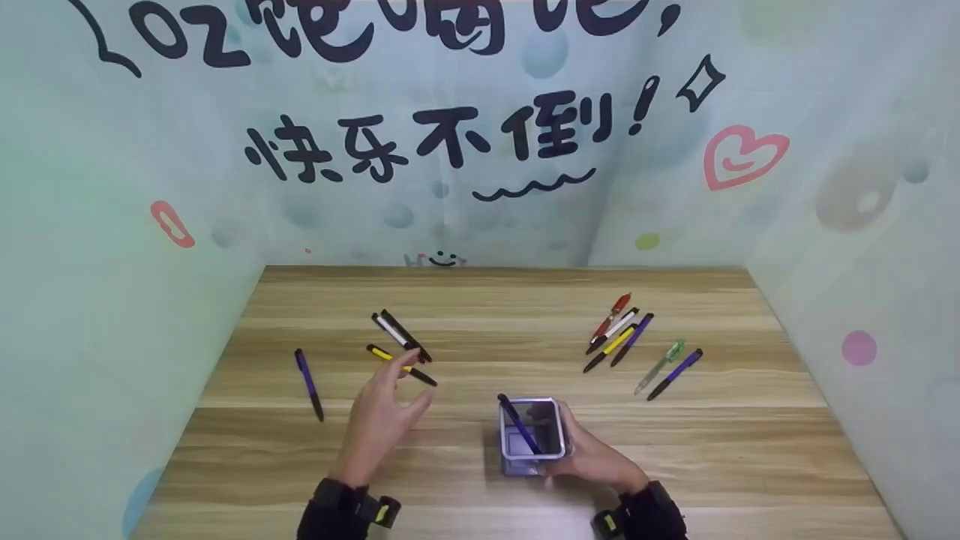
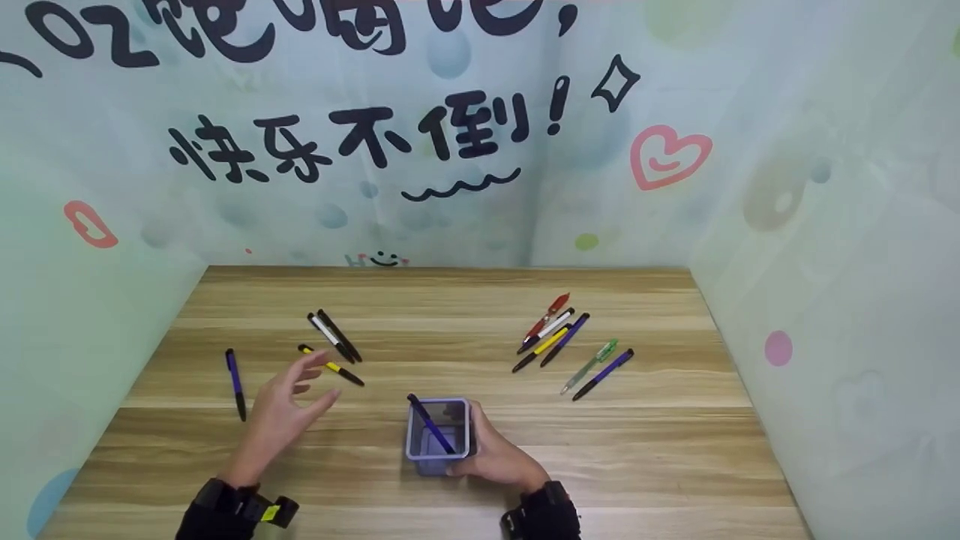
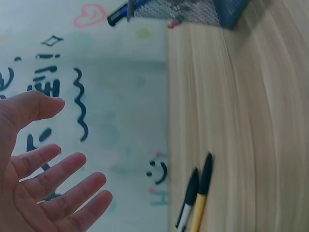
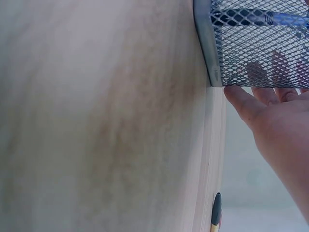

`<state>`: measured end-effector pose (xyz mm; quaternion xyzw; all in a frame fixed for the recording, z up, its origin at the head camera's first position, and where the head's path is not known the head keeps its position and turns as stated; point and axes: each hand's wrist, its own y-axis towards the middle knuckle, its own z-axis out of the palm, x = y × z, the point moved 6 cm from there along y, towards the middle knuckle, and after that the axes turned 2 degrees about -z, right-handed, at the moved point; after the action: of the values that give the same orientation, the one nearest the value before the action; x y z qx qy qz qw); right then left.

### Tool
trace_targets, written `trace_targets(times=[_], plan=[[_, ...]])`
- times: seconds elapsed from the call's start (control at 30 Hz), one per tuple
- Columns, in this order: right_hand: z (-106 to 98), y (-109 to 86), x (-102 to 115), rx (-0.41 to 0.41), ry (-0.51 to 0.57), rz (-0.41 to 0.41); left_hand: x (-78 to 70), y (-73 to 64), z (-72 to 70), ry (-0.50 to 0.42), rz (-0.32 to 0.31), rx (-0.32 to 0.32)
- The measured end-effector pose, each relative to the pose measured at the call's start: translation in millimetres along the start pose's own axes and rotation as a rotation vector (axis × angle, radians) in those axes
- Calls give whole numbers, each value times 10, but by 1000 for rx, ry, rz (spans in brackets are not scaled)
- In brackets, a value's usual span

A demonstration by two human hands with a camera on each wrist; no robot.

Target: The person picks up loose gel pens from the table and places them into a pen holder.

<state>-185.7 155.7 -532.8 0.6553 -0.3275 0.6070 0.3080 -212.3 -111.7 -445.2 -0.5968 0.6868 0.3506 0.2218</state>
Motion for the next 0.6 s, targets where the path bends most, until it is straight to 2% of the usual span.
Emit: trace_targets(times=[0.4,0.6], plan=[[-13,4,-8,-8,-25,-8,724,54,-217,82,-222,-34],[-7,3,-17,-4,-16,-1,1100,85,-288,83,-319,-89]])
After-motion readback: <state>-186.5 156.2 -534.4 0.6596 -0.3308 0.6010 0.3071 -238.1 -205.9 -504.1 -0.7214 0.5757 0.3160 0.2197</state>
